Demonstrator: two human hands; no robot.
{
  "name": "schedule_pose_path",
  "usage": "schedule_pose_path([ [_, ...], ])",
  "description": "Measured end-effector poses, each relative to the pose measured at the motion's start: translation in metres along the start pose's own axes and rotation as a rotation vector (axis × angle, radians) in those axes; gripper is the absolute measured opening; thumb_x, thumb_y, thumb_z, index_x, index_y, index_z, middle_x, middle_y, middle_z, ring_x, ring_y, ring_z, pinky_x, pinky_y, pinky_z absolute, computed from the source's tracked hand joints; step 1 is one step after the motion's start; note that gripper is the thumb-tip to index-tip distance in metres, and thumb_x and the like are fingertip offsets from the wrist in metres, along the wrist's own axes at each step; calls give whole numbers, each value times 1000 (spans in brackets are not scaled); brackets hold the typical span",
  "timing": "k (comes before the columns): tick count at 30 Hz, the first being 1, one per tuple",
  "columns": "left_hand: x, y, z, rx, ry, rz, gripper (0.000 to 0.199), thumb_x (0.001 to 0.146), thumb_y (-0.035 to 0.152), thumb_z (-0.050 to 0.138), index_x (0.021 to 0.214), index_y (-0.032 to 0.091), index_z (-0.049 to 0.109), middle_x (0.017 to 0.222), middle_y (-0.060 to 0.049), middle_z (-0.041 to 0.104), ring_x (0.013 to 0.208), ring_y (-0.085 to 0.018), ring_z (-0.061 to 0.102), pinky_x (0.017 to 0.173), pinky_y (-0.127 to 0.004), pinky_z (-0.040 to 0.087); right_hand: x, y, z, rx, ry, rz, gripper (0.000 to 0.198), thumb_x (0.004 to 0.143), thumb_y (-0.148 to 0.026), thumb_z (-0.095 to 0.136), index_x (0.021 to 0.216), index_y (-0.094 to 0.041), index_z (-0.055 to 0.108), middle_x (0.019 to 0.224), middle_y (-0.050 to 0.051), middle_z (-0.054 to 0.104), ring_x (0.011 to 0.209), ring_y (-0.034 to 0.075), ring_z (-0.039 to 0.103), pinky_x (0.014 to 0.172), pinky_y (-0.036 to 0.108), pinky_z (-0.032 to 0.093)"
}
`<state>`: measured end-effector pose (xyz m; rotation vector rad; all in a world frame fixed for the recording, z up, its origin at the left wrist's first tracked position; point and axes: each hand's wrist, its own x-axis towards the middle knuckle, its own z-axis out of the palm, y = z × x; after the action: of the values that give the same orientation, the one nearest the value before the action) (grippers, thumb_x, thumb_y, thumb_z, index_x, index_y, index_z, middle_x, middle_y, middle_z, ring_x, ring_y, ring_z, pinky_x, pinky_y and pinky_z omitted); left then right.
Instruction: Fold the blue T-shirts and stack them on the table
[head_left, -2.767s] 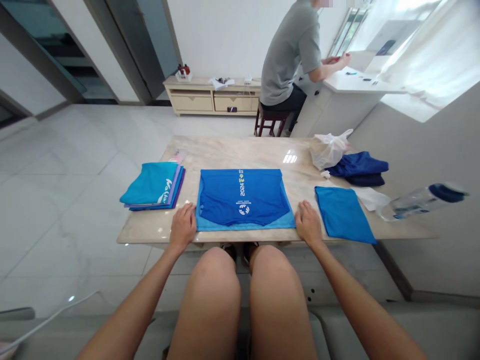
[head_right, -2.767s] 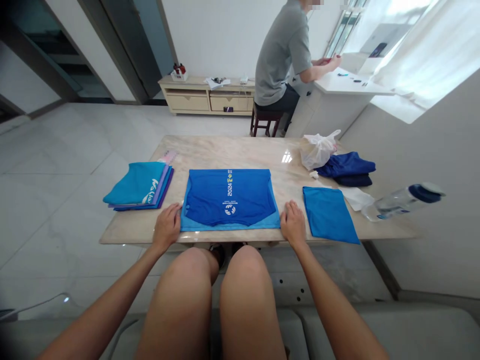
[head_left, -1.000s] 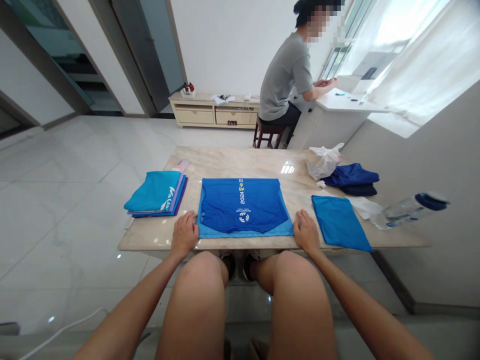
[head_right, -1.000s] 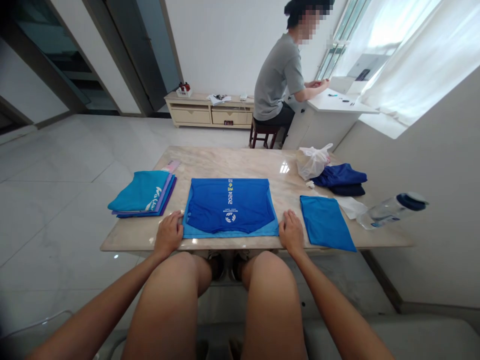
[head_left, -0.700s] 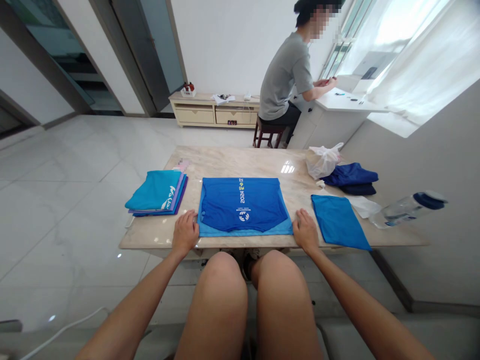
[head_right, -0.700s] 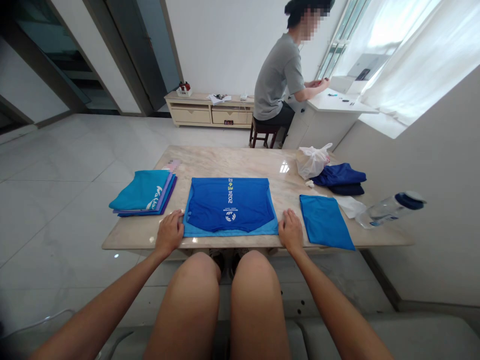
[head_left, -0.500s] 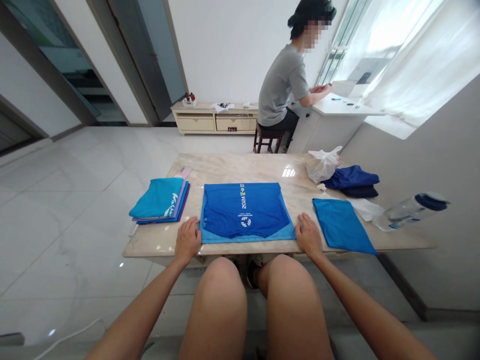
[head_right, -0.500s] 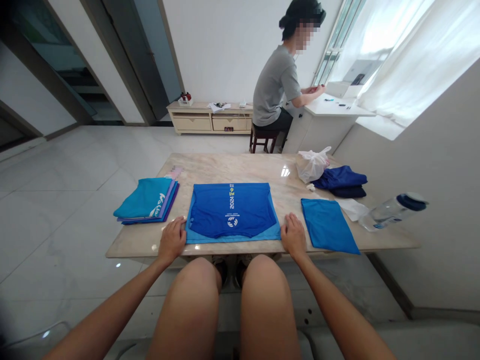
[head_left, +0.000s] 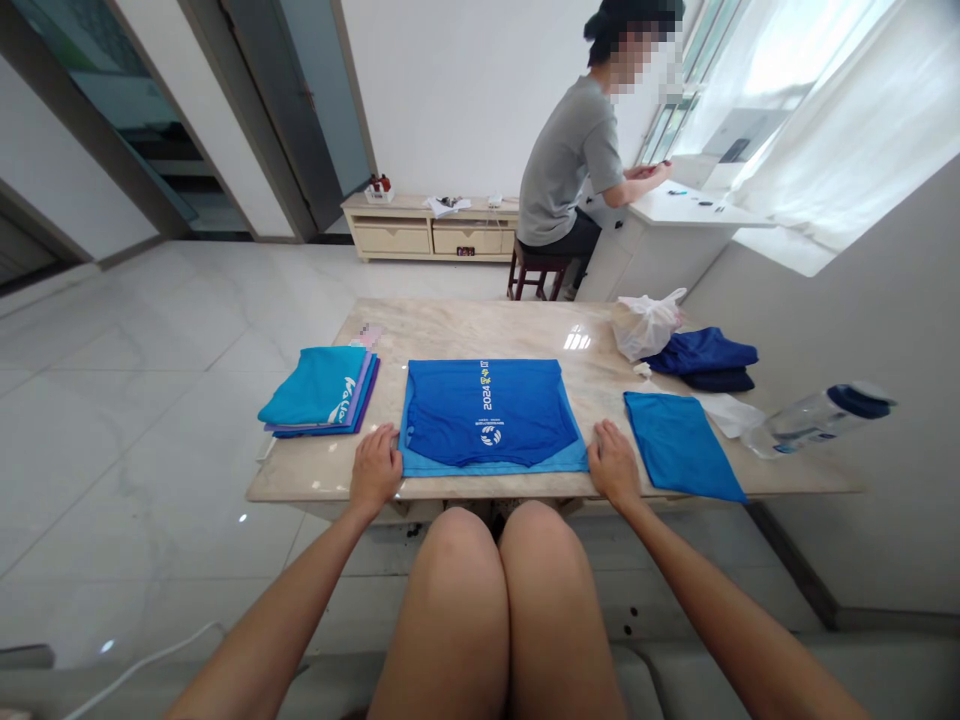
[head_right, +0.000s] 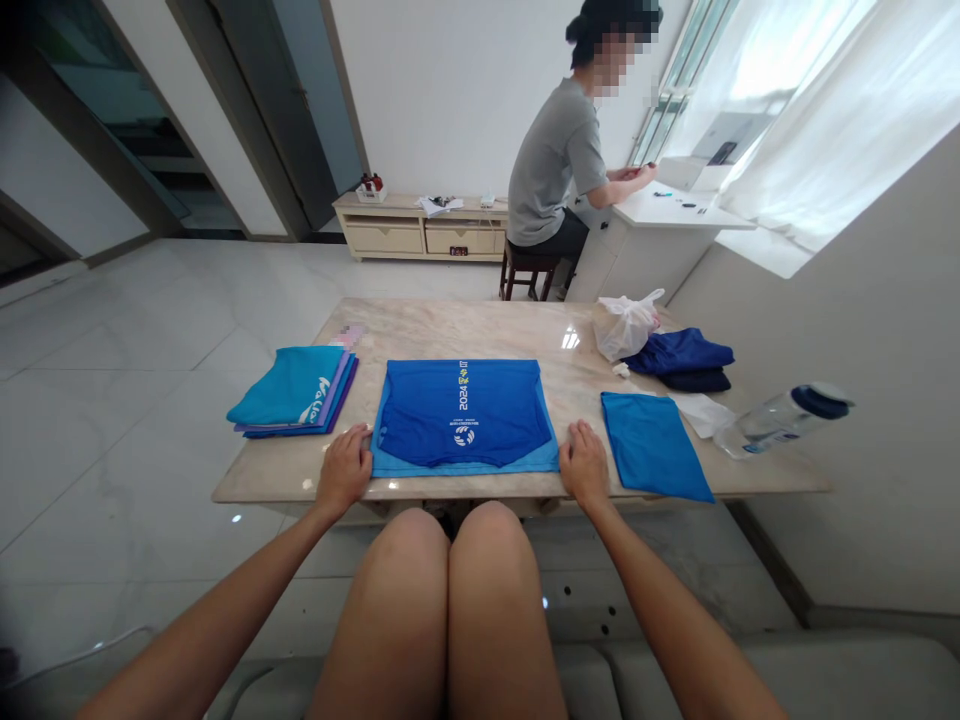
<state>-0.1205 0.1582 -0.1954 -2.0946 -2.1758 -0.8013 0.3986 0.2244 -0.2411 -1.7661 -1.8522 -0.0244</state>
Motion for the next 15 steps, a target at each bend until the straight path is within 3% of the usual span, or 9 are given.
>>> schedule_pose_path([
  [15, -1, 4, -2, 18, -19, -17, 46, 100, 19, 44, 136, 15, 72, 153, -19, 72, 148, -34, 63, 131, -54, 44, 0, -2, -2, -22, -3, -5, 58, 104, -30, 44, 149, -4, 68, 160, 27, 65, 155, 36, 57, 132, 57, 44],
])
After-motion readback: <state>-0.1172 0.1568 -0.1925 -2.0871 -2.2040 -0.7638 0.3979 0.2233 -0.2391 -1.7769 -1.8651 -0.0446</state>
